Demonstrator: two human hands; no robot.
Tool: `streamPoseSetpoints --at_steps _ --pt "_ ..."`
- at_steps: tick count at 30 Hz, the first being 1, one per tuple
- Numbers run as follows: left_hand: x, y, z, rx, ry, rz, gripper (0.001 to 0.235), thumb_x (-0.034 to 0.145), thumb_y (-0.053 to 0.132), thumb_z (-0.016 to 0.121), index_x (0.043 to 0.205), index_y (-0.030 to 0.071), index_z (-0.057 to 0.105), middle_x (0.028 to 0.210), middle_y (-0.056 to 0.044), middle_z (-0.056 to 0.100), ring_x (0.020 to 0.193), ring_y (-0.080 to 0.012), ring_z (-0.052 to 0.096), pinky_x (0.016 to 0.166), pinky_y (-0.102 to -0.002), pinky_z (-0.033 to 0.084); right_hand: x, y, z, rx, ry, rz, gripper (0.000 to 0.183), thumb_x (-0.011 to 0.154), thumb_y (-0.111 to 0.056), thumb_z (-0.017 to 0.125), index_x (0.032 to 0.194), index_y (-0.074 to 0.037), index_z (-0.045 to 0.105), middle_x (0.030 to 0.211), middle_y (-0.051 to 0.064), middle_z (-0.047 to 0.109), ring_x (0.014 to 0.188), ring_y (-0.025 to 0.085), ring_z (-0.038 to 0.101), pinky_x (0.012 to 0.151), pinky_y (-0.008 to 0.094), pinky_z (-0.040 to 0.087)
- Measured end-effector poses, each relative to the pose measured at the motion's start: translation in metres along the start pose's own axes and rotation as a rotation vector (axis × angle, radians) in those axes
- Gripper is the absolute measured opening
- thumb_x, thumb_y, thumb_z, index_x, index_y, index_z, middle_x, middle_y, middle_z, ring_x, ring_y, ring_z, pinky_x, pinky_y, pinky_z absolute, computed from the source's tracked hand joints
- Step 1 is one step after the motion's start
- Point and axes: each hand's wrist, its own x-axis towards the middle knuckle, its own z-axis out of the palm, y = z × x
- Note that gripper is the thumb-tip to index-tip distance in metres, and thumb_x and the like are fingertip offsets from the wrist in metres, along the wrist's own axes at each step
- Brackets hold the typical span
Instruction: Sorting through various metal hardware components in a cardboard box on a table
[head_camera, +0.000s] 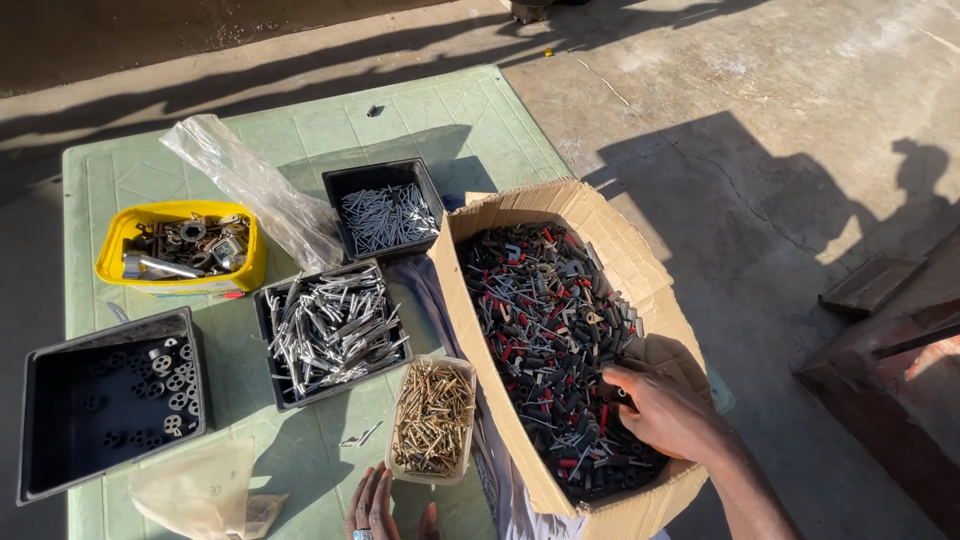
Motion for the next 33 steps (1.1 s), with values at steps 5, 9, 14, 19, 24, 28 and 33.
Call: streamPoseSetpoints --at_steps 5,9,14,19,24,28,33 --pt "-0.018 -0.04 0.029 -0.014 0.033 0.028 0.078 0.08 0.055 0.07 0.138 0.005 0.056 0.14 -0.013 0.065 0.137 -0.0363 0.058 0.114 -0.048 0.048 0.012 0.02 0.007 0.227 0.097 -0.134 0.048 0.105 -0.032 0.064 0.152 -0.024 0.061 0.16 -0.004 0.061 0.149 0.025 0.058 0.128 0.046 0.055" --pt "-0.058 -0.116 0.075 0.003 -0.086 -0.066 0.096 0.062 0.07 0.076 0.135 0.009 0.063 0.134 -0.012 0.069 0.132 -0.0384 0.062 0.11 -0.052 0.052 0.002 0.006 0.0 0.384 0.007 -0.114 0.046 0.104 -0.04 0.062 0.148 -0.028 0.066 0.152 -0.01 0.069 0.079 0.022 0.073 0.086 0.05 0.071" --pt "-0.036 -0.076 0.049 -0.012 0.008 0.047 0.083 0.073 0.058 0.071 0.136 0.005 0.058 0.136 -0.013 0.067 0.132 -0.0365 0.062 0.112 -0.048 0.051 0.01 0.02 0.018 0.22 0.016 -0.062 0.055 0.106 -0.025 0.067 0.159 -0.027 0.051 0.165 -0.006 0.054 0.149 0.023 0.058 0.126 0.046 0.057" --pt "-0.018 -0.042 0.023 0.008 0.033 0.016 0.076 0.082 0.053 0.068 0.136 0.002 0.056 0.138 -0.013 0.066 0.135 -0.0353 0.059 0.113 -0.046 0.049 0.03 0.036 0.035 0.077 0.129 0.016 0.055 0.108 -0.026 0.062 0.161 -0.03 0.046 0.166 -0.009 0.05 0.149 0.027 0.056 0.122 0.055 0.061" --pt "-0.009 -0.034 0.012 -0.04 0.021 0.029 0.073 0.082 0.043 0.071 0.139 0.001 0.054 0.139 -0.013 0.065 0.135 -0.037 0.06 0.112 -0.047 0.047 0.01 0.012 0.014 0.264 0.41 0.002 0.041 0.106 -0.017 0.064 0.145 -0.028 0.07 0.128 0.0 0.084 0.117 0.02 0.081 0.082 0.042 0.066" --pt "-0.036 -0.109 0.044 -0.037 -0.147 -0.065 0.088 0.068 0.05 0.079 0.139 0.002 0.061 0.139 -0.018 0.066 0.134 -0.0376 0.061 0.11 -0.048 0.051 -0.013 -0.007 -0.003 0.34 0.403 0.096 0.033 0.113 -0.02 0.052 0.139 -0.037 0.065 0.125 0.005 0.084 0.073 0.028 0.082 0.054 0.044 0.04" --pt "-0.061 -0.146 0.087 -0.012 -0.027 -0.127 0.094 0.064 0.057 0.078 0.141 0.004 0.063 0.132 -0.014 0.071 0.135 -0.0339 0.061 0.112 -0.046 0.05 -0.006 0.002 0.005 0.424 0.489 0.042 0.032 0.111 -0.024 0.045 0.142 -0.024 0.054 0.087 0.0 0.085 0.074 0.023 0.08 0.07 0.047 0.056"
